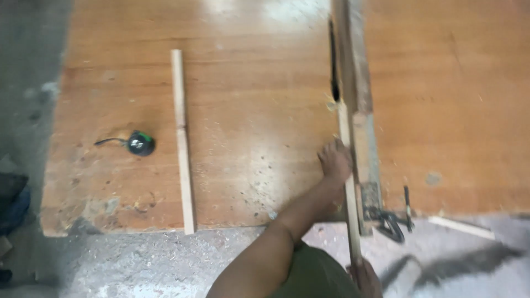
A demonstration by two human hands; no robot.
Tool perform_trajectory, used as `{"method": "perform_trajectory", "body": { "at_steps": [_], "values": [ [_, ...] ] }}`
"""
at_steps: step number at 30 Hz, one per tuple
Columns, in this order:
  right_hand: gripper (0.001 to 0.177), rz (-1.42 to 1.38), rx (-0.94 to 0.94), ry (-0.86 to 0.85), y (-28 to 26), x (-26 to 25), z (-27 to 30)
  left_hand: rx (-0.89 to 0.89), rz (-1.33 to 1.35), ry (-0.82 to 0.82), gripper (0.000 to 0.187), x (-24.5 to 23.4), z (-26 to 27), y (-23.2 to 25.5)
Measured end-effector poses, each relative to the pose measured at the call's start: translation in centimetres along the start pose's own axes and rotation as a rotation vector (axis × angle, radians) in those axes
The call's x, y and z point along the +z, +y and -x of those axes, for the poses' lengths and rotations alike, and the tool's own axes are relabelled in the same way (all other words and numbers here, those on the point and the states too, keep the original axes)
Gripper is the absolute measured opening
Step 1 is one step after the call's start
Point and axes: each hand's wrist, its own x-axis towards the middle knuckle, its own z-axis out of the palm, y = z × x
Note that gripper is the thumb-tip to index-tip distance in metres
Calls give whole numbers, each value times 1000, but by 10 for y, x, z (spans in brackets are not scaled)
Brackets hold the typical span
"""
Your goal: The person uses a table saw to cut thin wooden strips into smaller pieces. They measure the wood with a tape measure and a ruler, then guide the strips through the saw blade to make precise cuts.
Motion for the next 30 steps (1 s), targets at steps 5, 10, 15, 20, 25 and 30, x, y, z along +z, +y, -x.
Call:
{"method": "perform_trajectory", "body": {
  "at_steps": [5,10,15,20,25,30],
  "values": [
    [54,-242,-89,-97,84,17,-76,-11,16,103,36,14,-19,-2],
    [49,155,52,40,76,7,-79,-15,2,93,41,23,-42,-6],
    [48,836,-1339,248,96,-13,-112,13,80,69,43,12,-72,0],
    [69,1253,-1415,309,5,-8,-74,-8,89,-5,47,11,-82,0],
    [63,1425,-1381,274,-4,-1,-85,17,97,89,47,22,-88,-3],
    [65,1326,-1350,328,-20,-4,-78,11,92,76,47,26,-92,-4]
  ]
}}
